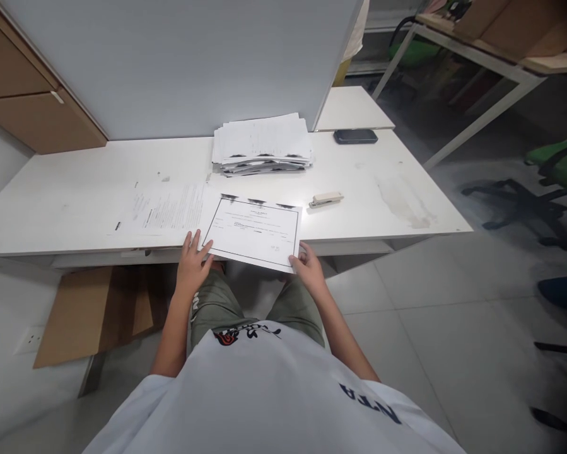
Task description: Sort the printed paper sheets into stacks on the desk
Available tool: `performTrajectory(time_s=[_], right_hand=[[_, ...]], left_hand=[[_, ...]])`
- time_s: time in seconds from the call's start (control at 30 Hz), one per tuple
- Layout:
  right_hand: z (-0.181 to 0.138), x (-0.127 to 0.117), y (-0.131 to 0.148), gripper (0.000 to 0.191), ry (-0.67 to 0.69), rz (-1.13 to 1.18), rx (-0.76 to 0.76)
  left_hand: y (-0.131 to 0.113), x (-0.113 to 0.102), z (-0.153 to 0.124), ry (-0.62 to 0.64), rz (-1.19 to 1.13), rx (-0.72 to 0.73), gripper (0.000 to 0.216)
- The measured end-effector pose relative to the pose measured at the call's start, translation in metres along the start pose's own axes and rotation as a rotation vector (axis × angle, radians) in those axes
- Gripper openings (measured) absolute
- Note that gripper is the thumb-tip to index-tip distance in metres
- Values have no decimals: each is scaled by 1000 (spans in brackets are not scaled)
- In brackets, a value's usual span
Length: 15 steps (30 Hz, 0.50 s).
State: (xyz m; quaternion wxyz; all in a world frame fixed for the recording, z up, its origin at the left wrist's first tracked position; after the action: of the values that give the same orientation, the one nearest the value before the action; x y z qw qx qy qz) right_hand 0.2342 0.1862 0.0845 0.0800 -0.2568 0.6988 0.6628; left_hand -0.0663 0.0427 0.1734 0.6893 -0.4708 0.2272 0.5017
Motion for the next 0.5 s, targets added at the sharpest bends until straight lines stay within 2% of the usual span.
performTrajectory(time_s=[0.2, 0.37, 0.43, 0.5], right_hand=[[-5, -1, 12, 66, 17, -51, 38], [-3, 1, 4, 71, 9, -22, 65], [-1, 0, -1, 67, -9, -3, 72], [1, 0, -2, 55, -18, 23, 61]], left_hand=[[-4, 1, -1, -1, 12, 32, 39], [2, 2, -2, 10, 29, 15, 39], [7, 3, -2, 8, 38, -4, 39], [11, 4, -3, -10, 55, -33, 41]])
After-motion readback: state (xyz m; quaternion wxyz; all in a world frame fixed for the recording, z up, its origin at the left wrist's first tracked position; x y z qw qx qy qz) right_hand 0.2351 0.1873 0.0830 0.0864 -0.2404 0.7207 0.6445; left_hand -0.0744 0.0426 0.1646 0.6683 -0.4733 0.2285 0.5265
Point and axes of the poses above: each hand's wrist, its own z-axis towards the middle knuckle, its own x-axis out of the palm, y = z × x, the point moved 10 cm from there along z, towards the middle knuckle, and after that the axes turned 11 degrees about -z, right-handed, at the moved point
